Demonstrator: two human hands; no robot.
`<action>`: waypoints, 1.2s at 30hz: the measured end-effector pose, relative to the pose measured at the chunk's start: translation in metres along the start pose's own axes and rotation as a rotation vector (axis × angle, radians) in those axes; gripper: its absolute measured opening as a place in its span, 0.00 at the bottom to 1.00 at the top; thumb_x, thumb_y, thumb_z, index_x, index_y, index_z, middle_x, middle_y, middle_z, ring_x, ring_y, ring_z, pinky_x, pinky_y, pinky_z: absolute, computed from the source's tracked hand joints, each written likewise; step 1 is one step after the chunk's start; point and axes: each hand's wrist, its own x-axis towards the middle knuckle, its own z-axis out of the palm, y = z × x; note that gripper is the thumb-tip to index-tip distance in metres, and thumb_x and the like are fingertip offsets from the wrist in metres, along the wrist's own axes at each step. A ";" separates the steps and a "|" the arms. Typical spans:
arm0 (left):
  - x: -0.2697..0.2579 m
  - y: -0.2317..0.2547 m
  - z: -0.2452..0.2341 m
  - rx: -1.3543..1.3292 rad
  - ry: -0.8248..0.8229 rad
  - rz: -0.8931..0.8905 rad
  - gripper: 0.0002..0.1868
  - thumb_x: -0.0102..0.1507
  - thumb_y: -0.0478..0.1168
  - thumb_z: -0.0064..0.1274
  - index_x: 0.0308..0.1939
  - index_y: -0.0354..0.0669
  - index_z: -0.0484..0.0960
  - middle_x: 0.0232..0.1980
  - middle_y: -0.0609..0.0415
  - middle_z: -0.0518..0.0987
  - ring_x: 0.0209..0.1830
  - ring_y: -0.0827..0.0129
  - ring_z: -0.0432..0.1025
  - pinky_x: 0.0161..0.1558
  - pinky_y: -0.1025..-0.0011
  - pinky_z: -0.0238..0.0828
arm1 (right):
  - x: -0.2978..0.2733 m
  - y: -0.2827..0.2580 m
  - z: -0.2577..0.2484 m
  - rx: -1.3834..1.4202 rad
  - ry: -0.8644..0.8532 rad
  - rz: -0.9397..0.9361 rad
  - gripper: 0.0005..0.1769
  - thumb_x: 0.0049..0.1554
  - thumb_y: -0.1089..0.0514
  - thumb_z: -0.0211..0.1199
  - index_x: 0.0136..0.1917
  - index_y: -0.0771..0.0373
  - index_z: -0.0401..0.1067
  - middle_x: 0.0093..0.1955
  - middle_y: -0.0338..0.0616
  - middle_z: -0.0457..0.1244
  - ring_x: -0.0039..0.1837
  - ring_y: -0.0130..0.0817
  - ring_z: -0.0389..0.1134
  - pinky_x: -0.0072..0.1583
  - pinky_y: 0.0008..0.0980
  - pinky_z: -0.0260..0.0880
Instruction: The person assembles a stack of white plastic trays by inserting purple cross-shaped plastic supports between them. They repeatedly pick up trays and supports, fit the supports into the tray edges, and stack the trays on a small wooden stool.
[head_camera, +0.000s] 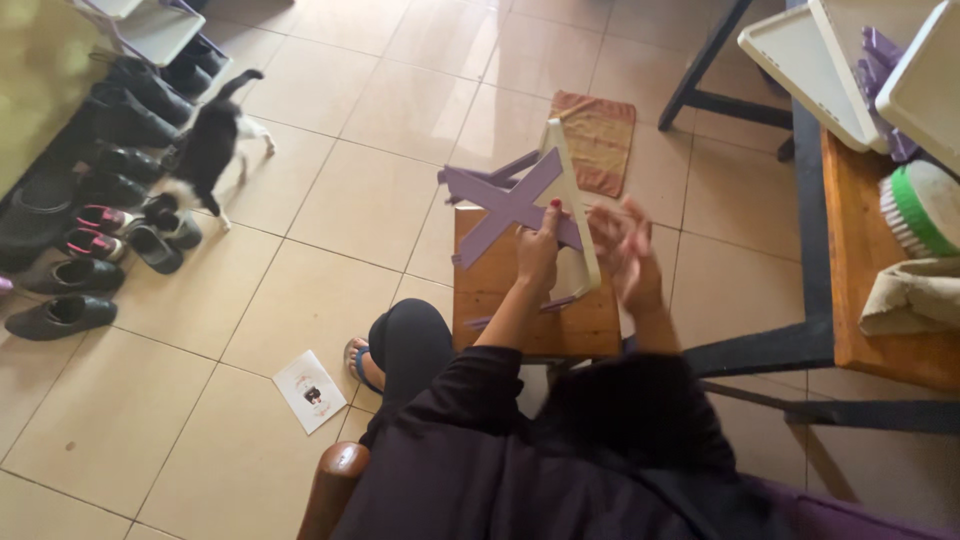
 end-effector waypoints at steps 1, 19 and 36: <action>-0.004 -0.002 -0.002 0.047 -0.032 -0.012 0.18 0.70 0.47 0.56 0.42 0.30 0.83 0.36 0.51 0.81 0.32 0.72 0.74 0.34 0.72 0.73 | 0.010 -0.005 -0.004 0.060 0.088 0.134 0.30 0.63 0.40 0.46 0.76 0.47 0.51 0.72 0.43 0.58 0.73 0.41 0.58 0.70 0.43 0.60; -0.040 0.026 0.034 0.319 -0.089 0.107 0.14 0.67 0.41 0.56 0.45 0.34 0.70 0.37 0.46 0.75 0.34 0.63 0.70 0.33 0.65 0.68 | 0.044 0.012 0.020 -0.473 0.373 -0.147 0.29 0.67 0.65 0.53 0.80 0.66 0.56 0.66 0.48 0.63 0.59 0.29 0.64 0.60 0.26 0.66; -0.007 0.085 0.042 1.383 -0.315 0.510 0.08 0.67 0.39 0.44 0.47 0.44 0.75 0.40 0.46 0.83 0.37 0.48 0.79 0.43 0.50 0.71 | 0.026 -0.009 -0.005 -0.693 0.065 -0.215 0.28 0.60 0.65 0.55 0.74 0.63 0.60 0.68 0.48 0.61 0.67 0.34 0.64 0.65 0.34 0.66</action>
